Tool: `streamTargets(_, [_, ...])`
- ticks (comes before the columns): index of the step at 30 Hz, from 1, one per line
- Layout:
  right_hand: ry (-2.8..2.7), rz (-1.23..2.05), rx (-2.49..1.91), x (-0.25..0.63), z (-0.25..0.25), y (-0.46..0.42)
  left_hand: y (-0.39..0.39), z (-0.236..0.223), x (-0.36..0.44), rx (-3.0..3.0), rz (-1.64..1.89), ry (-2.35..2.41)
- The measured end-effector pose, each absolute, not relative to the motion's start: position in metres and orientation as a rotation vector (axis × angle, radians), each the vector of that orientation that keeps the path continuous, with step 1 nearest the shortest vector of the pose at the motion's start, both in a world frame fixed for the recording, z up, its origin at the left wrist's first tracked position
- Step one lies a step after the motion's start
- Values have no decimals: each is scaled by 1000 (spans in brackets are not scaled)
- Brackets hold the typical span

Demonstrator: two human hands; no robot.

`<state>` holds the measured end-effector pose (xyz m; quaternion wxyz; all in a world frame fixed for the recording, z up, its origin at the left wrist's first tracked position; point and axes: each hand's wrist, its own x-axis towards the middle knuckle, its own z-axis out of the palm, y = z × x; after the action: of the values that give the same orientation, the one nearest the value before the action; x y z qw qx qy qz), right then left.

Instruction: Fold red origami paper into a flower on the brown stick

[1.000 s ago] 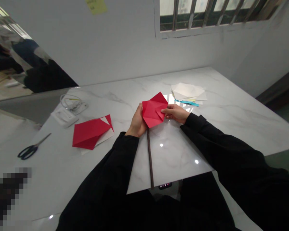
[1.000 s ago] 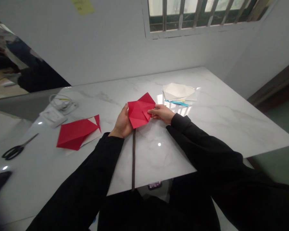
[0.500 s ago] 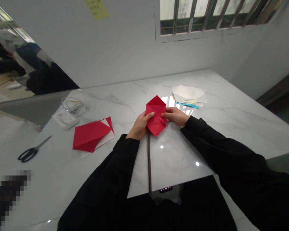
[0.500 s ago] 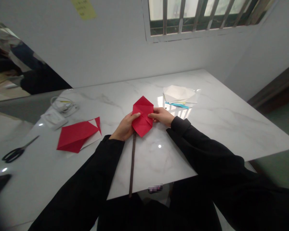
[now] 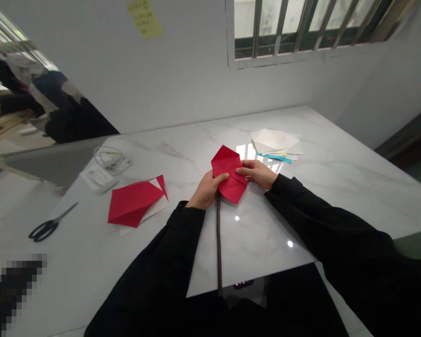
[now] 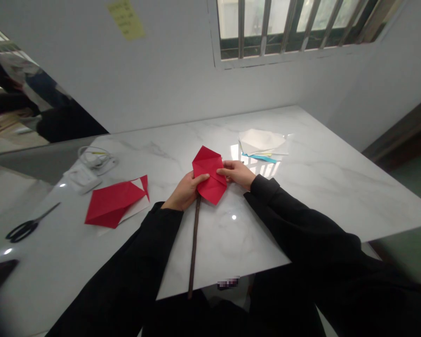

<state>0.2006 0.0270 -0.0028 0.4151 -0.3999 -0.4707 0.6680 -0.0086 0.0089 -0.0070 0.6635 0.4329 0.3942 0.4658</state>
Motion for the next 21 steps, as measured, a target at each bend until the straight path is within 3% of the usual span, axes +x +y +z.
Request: streamTargets(21, [-1357, 1576, -976, 199, -13, 27, 6, -7, -12, 1112, 915, 841])
